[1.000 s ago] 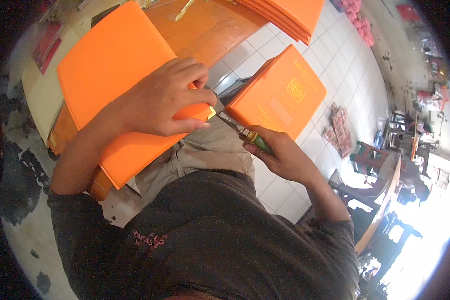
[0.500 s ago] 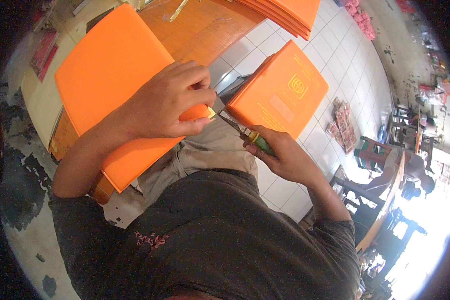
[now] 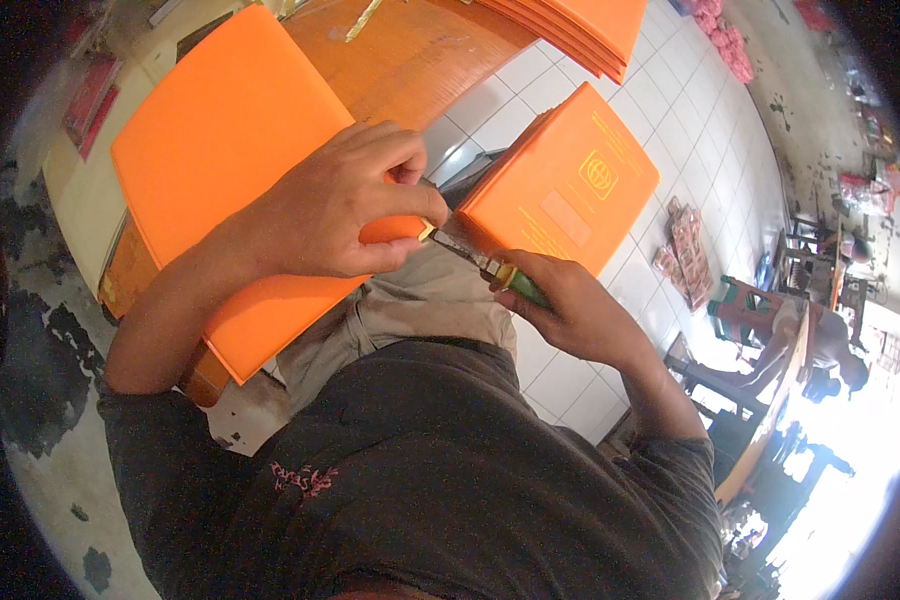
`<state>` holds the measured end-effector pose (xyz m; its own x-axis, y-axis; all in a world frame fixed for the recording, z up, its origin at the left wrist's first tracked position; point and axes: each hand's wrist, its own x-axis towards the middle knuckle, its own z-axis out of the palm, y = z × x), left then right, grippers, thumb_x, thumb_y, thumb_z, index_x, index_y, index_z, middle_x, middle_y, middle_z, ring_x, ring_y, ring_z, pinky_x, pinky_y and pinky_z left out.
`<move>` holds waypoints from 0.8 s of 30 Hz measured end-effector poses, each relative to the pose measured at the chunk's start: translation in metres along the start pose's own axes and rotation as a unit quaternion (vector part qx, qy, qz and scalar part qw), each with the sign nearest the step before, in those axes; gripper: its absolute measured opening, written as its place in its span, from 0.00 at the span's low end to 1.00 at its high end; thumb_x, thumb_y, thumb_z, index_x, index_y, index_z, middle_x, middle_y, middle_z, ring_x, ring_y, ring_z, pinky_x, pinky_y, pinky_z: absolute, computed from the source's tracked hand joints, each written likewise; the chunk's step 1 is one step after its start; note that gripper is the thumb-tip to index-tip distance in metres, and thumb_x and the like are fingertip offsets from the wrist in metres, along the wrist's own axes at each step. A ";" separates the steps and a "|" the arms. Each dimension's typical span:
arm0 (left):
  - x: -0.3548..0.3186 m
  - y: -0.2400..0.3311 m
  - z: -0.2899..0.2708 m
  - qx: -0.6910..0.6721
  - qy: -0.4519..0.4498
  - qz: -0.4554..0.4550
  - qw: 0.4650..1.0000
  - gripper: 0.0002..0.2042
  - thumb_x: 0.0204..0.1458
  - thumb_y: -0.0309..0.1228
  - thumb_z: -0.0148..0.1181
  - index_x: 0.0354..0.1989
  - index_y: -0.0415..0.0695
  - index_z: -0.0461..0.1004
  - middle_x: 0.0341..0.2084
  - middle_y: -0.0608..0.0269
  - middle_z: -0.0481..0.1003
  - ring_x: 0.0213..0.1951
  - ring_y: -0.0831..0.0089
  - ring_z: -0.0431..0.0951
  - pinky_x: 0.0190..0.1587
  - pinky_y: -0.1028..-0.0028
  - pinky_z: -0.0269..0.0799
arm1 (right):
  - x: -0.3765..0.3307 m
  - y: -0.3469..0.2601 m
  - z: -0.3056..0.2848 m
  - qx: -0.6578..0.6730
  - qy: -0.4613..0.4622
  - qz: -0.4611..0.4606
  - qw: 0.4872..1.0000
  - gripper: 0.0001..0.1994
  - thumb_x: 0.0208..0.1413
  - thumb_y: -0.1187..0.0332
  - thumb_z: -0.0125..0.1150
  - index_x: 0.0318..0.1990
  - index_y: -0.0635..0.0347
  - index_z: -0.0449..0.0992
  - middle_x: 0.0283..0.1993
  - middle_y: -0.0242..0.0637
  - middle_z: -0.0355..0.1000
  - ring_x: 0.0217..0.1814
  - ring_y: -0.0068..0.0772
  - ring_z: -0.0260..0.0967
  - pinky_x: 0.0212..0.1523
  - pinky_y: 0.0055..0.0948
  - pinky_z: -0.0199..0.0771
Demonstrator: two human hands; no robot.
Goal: The person attaches metal corner protectors to orange plastic folder covers using pliers to crimp them. They pick up covers from a stack, retrieve metal pieces from a small bag, place them onto the corners, and press them firmly with the tool.
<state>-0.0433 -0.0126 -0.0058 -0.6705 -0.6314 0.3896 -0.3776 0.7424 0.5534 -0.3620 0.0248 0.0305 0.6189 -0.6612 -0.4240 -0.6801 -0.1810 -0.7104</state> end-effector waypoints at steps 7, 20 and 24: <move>0.000 0.000 0.000 0.000 -0.008 -0.009 1.000 0.14 0.49 0.37 0.73 0.40 0.48 0.78 0.40 0.59 0.69 0.48 0.57 0.74 0.54 0.58 0.69 | -0.001 -0.003 -0.003 -0.028 -0.003 -0.004 1.000 0.21 0.73 0.65 0.62 0.68 0.63 0.71 0.54 0.54 0.80 0.57 0.56 0.79 0.58 0.47 0.77; 0.001 0.001 0.004 0.031 0.004 0.001 1.000 0.16 0.49 0.38 0.73 0.39 0.47 0.74 0.40 0.58 0.69 0.46 0.56 0.74 0.51 0.57 0.70 | 0.016 0.001 -0.032 -0.085 -0.012 -0.038 0.996 0.21 0.65 0.71 0.67 0.64 0.61 0.77 0.53 0.50 0.82 0.54 0.55 0.82 0.55 0.45 0.79; 0.002 0.000 0.005 0.027 0.016 0.016 0.999 0.16 0.48 0.38 0.73 0.39 0.47 0.74 0.39 0.59 0.68 0.45 0.57 0.74 0.50 0.58 0.69 | 0.023 0.011 -0.039 -0.123 -0.019 -0.082 0.989 0.22 0.63 0.71 0.68 0.65 0.60 0.77 0.53 0.49 0.83 0.53 0.54 0.82 0.54 0.45 0.80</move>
<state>-0.0474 -0.0126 -0.0088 -0.6620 -0.6140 0.4299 -0.3915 0.7724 0.5002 -0.3709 -0.0212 0.0345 0.7399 -0.5815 -0.3382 -0.6415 -0.4585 -0.6151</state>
